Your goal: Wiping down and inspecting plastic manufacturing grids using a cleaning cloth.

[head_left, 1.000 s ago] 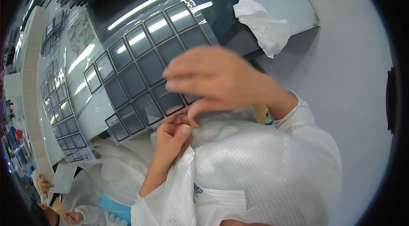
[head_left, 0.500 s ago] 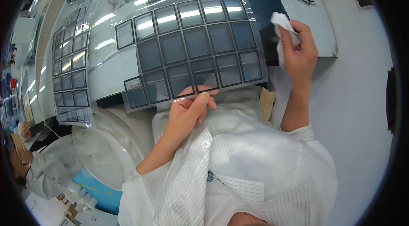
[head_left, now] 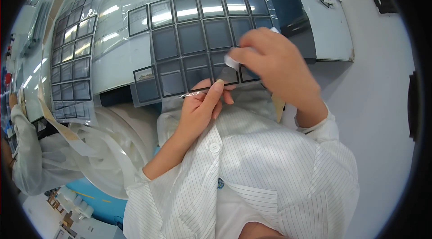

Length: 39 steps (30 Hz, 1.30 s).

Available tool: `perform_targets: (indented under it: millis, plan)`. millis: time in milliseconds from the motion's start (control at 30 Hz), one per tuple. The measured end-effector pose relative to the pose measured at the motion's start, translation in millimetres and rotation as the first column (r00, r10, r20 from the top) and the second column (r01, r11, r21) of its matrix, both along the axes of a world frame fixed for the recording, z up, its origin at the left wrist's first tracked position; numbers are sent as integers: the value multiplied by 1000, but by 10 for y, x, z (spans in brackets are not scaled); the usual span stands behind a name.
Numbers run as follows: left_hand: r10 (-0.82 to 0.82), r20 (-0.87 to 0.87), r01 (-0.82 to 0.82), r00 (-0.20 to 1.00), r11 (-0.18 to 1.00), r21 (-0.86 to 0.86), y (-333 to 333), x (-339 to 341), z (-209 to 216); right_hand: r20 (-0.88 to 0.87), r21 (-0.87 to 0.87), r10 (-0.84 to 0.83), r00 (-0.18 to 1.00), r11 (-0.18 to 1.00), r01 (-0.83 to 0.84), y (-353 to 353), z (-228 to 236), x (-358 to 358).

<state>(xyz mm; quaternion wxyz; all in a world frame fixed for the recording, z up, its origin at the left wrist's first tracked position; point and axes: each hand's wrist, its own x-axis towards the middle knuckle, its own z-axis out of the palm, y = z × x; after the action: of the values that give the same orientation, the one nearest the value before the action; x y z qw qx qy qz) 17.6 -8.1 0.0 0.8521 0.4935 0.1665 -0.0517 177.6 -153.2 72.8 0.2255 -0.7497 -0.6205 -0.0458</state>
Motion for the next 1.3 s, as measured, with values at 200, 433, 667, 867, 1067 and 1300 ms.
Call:
perform_targets:
  millis: [200,433,667,867,1067,1300]
  plan:
    - [-16,20,16,1000,1000,-4,0,12,-16,-637,9,197,745,969,-248,-422,269,126]
    - [-30,11,30,999,999,11,-25,26,-47,-327,162,-66,943,979,125,-180,-44,65]
    - [20,32,-21,999,999,47,7,-44,-45,-428,-27,468,773,849,-528,-108,101,67]
    - [19,42,-23,999,996,88,30,-113,-88,-761,417,648,-42,438,-797,-371,172,157]
    - [11,36,-13,999,999,39,15,-132,-198,-672,155,316,670,945,-289,-319,131,-69]
    - [45,60,-45,997,999,-5,-19,-36,-70,-636,90,482,603,822,-562,-297,-142,-242]
